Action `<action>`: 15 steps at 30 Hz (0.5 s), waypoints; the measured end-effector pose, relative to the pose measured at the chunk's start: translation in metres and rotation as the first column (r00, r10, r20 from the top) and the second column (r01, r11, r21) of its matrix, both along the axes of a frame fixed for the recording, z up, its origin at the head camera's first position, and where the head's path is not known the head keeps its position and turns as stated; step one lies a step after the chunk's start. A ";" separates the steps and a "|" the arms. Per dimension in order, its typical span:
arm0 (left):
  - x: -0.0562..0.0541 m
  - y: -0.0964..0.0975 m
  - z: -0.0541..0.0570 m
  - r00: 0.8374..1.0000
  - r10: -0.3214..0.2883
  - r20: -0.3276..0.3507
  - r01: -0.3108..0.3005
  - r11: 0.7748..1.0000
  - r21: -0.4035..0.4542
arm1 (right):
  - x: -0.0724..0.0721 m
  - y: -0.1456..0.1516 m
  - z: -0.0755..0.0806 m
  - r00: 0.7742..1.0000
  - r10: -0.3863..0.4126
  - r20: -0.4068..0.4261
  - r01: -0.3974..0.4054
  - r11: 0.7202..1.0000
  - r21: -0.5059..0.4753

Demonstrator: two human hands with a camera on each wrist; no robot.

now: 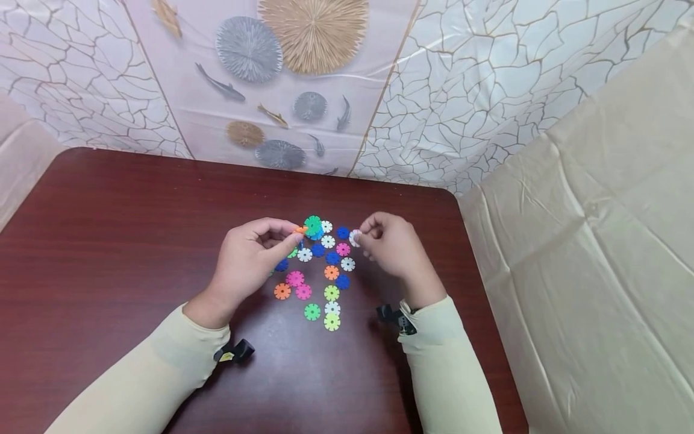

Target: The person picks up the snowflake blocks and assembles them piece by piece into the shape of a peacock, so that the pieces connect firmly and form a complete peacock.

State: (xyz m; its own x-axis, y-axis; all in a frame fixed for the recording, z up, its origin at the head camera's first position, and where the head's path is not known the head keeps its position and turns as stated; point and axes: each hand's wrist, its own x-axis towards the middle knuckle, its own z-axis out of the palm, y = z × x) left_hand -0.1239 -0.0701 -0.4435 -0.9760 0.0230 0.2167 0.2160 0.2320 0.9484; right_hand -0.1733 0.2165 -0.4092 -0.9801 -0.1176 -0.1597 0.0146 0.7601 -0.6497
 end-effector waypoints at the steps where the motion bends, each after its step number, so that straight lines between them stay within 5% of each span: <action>1: 0.000 0.000 0.000 1.000 0.003 -0.004 -0.003 1.000 -0.005 | 0.005 -0.005 0.012 0.999 0.004 -0.036 -0.005 1.000 -0.029; 7: -0.001 0.001 -0.001 0.998 0.018 -0.064 -0.021 0.999 -0.050 | 0.028 -0.039 0.057 0.980 0.057 -0.191 -0.085 0.987 -0.139; 15: -0.001 0.002 -0.001 0.991 0.016 -0.132 -0.030 0.993 -0.111 | 0.036 -0.072 0.062 0.953 0.116 -0.280 -0.121 0.993 0.001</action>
